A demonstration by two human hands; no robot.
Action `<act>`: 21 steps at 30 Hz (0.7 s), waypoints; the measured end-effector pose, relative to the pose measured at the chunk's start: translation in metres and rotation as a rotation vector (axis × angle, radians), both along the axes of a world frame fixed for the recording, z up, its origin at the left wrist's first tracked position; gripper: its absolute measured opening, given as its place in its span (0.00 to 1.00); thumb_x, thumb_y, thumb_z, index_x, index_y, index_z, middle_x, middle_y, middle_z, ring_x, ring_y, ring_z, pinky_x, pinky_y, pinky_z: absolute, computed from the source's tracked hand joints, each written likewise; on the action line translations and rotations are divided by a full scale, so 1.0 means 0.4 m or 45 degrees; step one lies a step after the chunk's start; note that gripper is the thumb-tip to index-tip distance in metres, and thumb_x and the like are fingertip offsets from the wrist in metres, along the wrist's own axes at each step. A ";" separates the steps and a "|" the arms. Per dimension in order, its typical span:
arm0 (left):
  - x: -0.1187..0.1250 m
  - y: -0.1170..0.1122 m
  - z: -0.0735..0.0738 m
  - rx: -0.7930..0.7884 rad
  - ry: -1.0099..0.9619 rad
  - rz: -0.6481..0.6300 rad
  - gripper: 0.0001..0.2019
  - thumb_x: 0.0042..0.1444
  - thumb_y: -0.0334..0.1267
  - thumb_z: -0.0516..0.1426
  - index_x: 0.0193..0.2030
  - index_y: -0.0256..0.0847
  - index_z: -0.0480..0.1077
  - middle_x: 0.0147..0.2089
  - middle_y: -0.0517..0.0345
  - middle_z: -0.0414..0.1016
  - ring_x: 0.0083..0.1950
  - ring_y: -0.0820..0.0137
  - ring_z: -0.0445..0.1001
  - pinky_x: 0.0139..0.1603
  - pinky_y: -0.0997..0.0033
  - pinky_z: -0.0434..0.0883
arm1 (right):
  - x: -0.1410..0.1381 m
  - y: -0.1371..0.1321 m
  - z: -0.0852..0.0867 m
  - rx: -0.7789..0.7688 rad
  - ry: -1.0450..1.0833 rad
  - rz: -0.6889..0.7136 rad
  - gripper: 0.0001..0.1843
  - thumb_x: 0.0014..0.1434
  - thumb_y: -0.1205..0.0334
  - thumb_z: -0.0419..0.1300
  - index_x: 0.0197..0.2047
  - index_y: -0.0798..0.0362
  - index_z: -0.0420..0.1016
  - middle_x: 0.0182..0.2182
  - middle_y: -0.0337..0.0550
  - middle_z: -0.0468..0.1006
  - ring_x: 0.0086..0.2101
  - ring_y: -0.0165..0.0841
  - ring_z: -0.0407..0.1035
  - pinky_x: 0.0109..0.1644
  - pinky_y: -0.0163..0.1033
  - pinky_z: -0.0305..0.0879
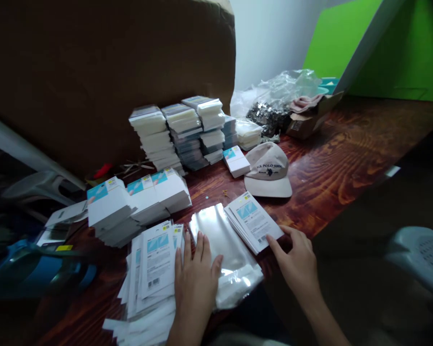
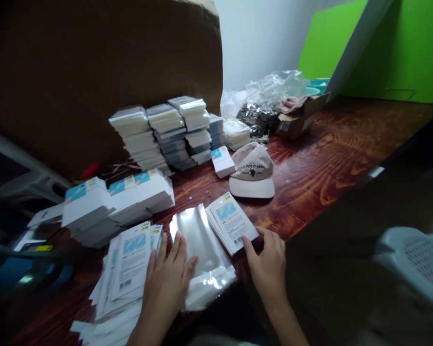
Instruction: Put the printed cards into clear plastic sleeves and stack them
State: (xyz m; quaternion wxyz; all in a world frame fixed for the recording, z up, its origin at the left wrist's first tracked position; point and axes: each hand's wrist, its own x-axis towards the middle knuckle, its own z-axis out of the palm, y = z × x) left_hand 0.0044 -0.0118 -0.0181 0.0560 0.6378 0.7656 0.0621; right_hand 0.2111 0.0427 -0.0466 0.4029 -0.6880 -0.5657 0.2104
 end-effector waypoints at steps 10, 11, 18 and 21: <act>0.001 -0.011 0.015 0.247 -0.407 0.095 0.20 0.61 0.39 0.51 0.57 0.36 0.72 0.64 0.41 0.67 0.70 0.46 0.53 0.66 0.43 0.52 | 0.022 -0.006 0.040 -0.116 0.741 -0.069 0.19 0.55 0.45 0.62 0.42 0.51 0.70 0.30 0.42 0.74 0.29 0.36 0.67 0.33 0.40 0.65; 0.006 -0.015 0.028 0.285 -0.529 0.143 0.21 0.61 0.40 0.52 0.58 0.37 0.71 0.63 0.41 0.68 0.69 0.48 0.57 0.66 0.46 0.55 | 0.026 -0.012 0.047 -0.141 0.821 -0.040 0.20 0.55 0.44 0.62 0.41 0.51 0.71 0.28 0.40 0.73 0.25 0.33 0.65 0.29 0.38 0.63; 0.052 -0.032 0.118 0.368 -1.678 0.608 0.44 0.54 0.43 0.62 0.72 0.55 0.42 0.51 0.51 0.80 0.49 0.60 0.79 0.46 0.61 0.73 | 0.039 -0.099 0.071 -0.768 1.222 0.382 0.20 0.46 0.44 0.69 0.31 0.53 0.75 0.22 0.36 0.72 0.21 0.27 0.63 0.21 0.30 0.55; 0.058 -0.036 0.124 0.353 -1.843 0.606 0.47 0.53 0.42 0.63 0.72 0.57 0.37 0.52 0.50 0.79 0.46 0.61 0.80 0.40 0.64 0.76 | 0.034 -0.116 0.063 -0.719 1.198 0.300 0.21 0.45 0.44 0.69 0.30 0.53 0.76 0.21 0.35 0.72 0.21 0.29 0.65 0.21 0.31 0.57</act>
